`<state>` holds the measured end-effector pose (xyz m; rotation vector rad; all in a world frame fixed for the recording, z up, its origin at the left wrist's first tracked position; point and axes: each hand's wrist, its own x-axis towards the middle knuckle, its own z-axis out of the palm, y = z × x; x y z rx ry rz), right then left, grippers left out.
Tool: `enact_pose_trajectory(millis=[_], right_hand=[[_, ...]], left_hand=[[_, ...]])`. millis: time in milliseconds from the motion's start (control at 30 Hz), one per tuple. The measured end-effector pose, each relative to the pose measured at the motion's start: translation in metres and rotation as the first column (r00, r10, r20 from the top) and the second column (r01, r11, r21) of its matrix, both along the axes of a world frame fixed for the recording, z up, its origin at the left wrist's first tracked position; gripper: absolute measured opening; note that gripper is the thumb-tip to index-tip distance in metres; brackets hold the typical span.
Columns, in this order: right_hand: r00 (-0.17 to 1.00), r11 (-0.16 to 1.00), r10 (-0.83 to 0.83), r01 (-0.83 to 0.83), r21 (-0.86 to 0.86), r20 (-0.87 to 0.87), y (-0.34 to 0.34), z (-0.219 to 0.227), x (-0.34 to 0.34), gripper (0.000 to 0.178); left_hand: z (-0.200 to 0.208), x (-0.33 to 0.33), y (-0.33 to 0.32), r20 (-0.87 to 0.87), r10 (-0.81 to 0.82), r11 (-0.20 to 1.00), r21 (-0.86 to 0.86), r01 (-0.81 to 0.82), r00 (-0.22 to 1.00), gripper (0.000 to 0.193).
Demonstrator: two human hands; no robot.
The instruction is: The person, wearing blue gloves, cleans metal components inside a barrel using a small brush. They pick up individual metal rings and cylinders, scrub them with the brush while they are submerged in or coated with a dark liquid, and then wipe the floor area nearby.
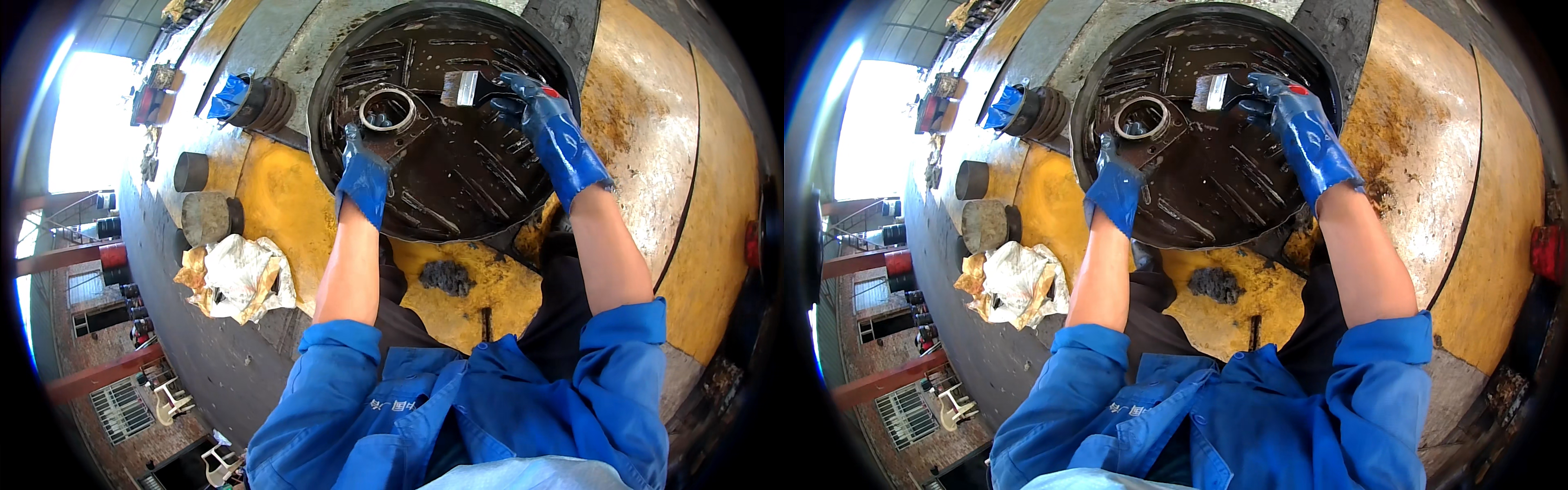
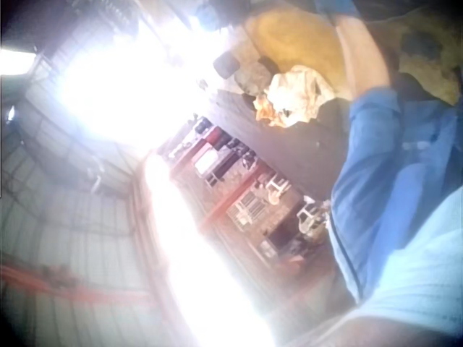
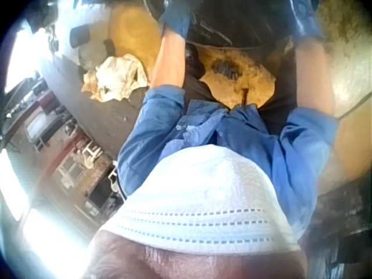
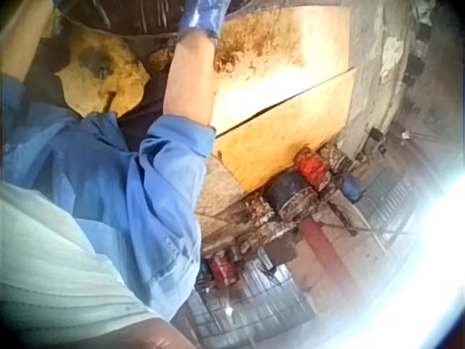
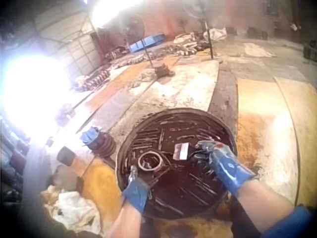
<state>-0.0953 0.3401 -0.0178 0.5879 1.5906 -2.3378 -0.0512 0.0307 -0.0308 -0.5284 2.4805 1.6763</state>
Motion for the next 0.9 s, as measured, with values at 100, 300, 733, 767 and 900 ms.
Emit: enact_pose_trajectory(millis=[100, 300, 733, 767, 900], right_hand=[[1.000, 0.999, 0.008, -0.008, 0.034, -0.009, -0.005, -0.001, 0.004, 0.027], [0.998, 0.991, 0.040, -0.033, 0.132, -0.052, -0.017, -0.005, 0.016, 0.025], [0.987, 0.932, 0.151, -0.126, 0.340, -0.047, -0.038, -0.019, 0.018, 0.027], [0.990, 0.924, 0.143, -0.126, 0.360, -0.020, -0.035, -0.021, 0.019, 0.028], [0.985, 0.872, 0.173, -0.151, 0.467, -0.005, -0.032, -0.023, 0.020, 0.034]], left_hand=[[-0.006, -0.005, -0.004, -0.156, 0.038, 0.999, 0.006, -0.038, 0.987, 0.047], [-0.022, -0.021, -0.006, -0.110, 0.284, 0.946, 0.191, -0.260, 0.952, 0.049], [-0.032, -0.033, -0.010, -0.502, 0.141, 0.574, -0.661, -0.484, 0.853, 0.074], [-0.030, -0.031, -0.004, -0.519, -0.010, 0.586, -0.696, -0.416, 0.855, 0.072], [-0.021, -0.018, 0.020, -0.278, -0.348, 0.392, -0.911, -0.131, 0.895, 0.071]])
